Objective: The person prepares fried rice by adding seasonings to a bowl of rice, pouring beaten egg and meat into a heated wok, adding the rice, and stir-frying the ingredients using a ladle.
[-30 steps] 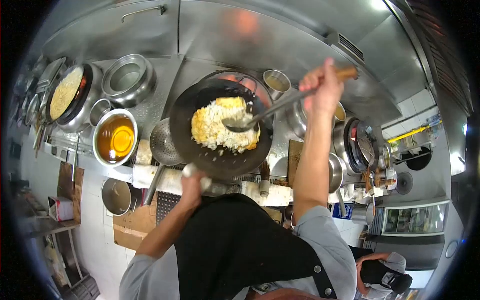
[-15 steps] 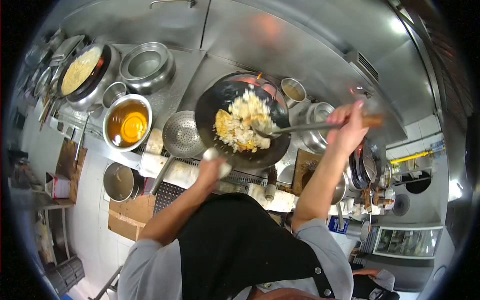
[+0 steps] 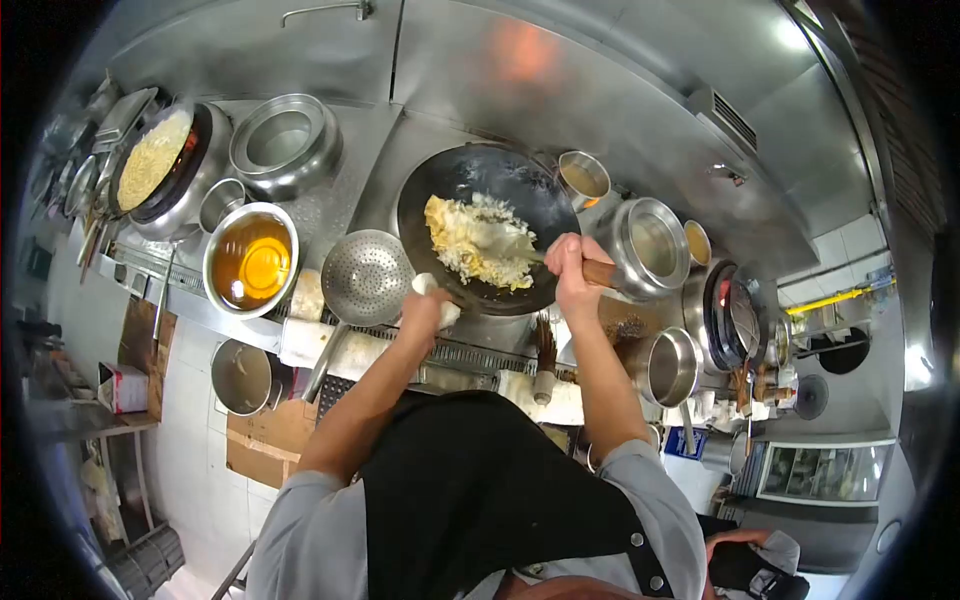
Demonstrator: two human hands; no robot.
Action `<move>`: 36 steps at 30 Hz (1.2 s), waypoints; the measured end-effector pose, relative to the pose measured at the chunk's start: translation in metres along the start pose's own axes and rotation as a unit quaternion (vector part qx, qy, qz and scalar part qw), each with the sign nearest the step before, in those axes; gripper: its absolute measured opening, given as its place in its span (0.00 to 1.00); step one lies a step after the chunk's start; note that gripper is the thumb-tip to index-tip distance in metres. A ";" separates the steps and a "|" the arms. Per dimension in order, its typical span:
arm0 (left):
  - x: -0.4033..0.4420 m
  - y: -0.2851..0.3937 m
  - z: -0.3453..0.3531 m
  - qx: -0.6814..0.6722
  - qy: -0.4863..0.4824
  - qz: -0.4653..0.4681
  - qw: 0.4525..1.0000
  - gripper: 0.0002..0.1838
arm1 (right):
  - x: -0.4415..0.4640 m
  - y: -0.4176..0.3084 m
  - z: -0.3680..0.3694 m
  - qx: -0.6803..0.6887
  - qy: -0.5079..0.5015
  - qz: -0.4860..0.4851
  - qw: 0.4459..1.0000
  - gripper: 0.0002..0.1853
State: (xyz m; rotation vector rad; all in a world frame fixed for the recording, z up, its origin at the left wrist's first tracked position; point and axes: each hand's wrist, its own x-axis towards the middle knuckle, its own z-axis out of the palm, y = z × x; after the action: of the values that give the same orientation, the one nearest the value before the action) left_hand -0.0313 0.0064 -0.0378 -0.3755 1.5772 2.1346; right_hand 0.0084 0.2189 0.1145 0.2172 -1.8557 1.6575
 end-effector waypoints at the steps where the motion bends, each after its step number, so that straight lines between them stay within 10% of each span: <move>1: 0.011 -0.001 0.005 0.011 -0.002 -0.005 1.000 0.12 | 0.010 -0.013 0.002 0.037 0.031 -0.012 0.999 0.16; 14: 0.039 -0.027 0.015 -0.018 -0.003 0.032 0.999 0.12 | 0.048 0.016 0.005 0.154 0.046 -0.114 0.980 0.17; 18: 0.040 -0.027 0.009 0.044 0.018 0.020 0.999 0.11 | 0.052 0.021 0.022 -0.022 0.000 0.008 1.000 0.15; 21: 0.034 -0.021 0.015 0.016 0.017 0.010 1.000 0.13 | 0.055 0.009 0.025 0.201 0.024 -0.117 0.972 0.14; 25: 0.035 -0.017 0.014 0.007 0.017 0.001 1.000 0.16 | 0.054 0.033 0.033 0.036 -0.037 -0.034 0.998 0.10; 30: 0.027 -0.011 0.019 0.001 0.027 -0.001 1.000 0.17 | 0.064 0.028 0.036 0.214 0.043 -0.109 0.970 0.14; 33: 0.030 -0.010 0.016 0.026 0.036 0.021 0.999 0.16 | 0.057 0.042 0.035 0.053 -0.029 -0.012 0.998 0.11; 36: 0.029 -0.013 0.016 0.032 0.028 0.001 0.999 0.15 | 0.064 0.007 0.022 0.096 0.083 -0.064 0.990 0.13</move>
State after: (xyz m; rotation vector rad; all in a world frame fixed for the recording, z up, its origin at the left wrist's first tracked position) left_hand -0.0485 0.0306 -0.0570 -0.4174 1.6728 2.0864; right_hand -0.0526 0.2176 0.1435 0.2639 -1.5298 1.7098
